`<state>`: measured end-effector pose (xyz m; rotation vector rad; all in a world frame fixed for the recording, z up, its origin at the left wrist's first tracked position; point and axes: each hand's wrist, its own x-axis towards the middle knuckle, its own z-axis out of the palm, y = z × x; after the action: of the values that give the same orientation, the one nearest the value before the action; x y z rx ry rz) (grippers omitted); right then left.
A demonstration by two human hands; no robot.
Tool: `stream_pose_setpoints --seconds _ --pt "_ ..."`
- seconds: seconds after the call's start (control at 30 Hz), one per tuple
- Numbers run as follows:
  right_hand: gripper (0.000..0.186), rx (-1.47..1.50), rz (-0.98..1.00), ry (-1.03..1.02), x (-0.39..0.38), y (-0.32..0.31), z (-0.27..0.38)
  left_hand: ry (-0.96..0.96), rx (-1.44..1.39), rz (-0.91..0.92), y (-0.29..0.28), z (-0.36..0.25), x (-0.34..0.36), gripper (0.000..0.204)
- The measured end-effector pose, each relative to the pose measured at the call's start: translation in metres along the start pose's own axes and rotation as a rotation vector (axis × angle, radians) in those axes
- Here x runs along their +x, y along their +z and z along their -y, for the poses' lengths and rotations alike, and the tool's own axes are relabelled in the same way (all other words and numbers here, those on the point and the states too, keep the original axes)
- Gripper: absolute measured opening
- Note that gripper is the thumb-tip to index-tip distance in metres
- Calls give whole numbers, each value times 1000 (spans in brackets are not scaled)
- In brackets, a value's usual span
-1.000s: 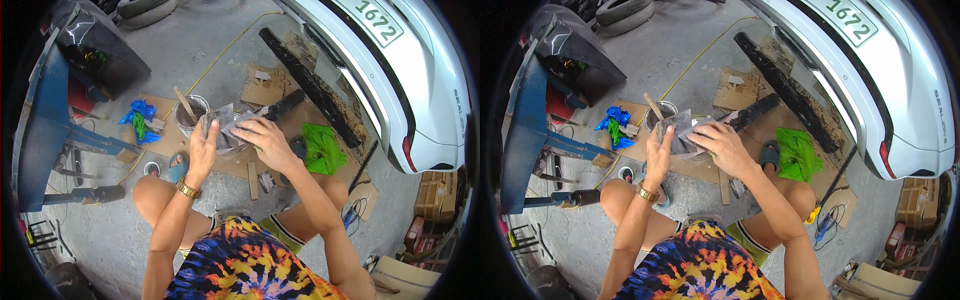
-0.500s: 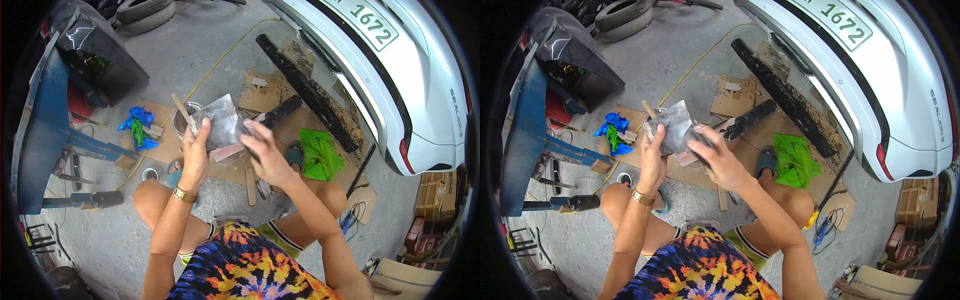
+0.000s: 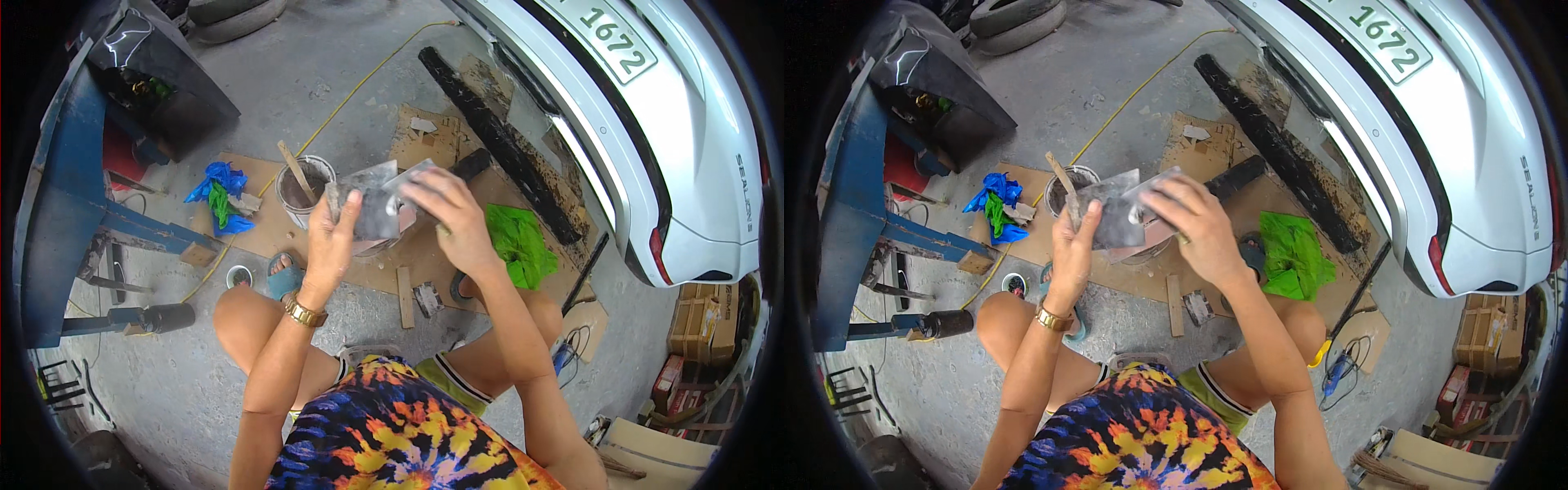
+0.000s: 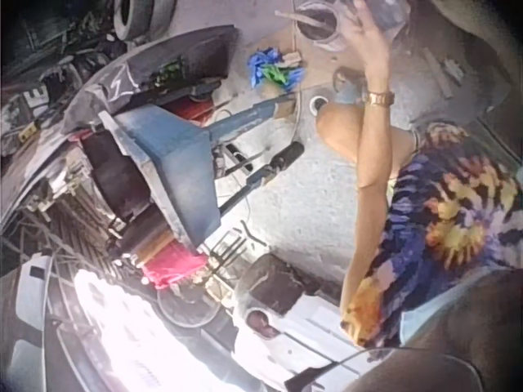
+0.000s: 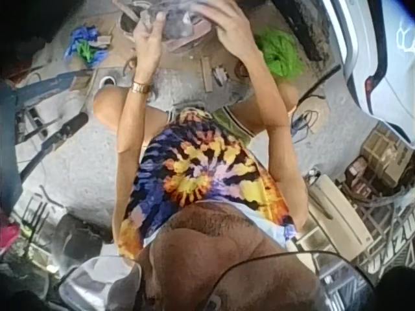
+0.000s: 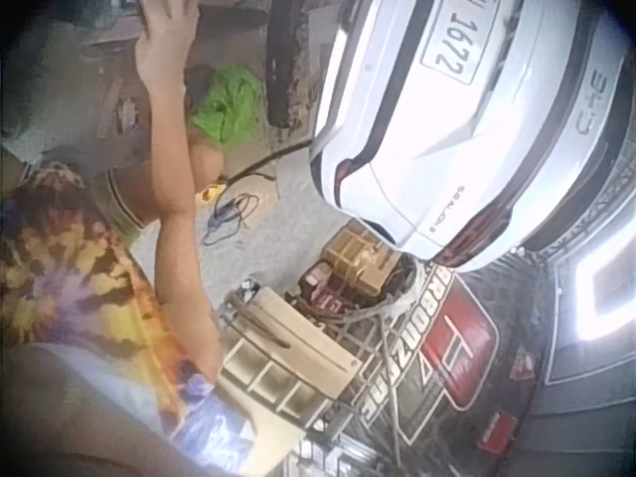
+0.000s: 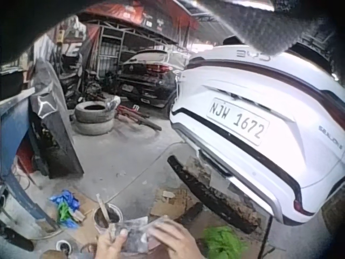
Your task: Applying body filler putty and sanding a car spoiler.
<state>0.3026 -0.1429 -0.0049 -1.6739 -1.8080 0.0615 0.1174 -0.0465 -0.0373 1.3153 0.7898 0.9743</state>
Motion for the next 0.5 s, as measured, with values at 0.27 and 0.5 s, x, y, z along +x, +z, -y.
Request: stream_pose_setpoints --seconds 0.27,0.5 --pt "68 67 307 -76 -11 8 11 52 72 -96 -9 13 2 29" --pt "70 534 130 68 -15 -6 10 -95 -288 -214 -16 4 8 25"
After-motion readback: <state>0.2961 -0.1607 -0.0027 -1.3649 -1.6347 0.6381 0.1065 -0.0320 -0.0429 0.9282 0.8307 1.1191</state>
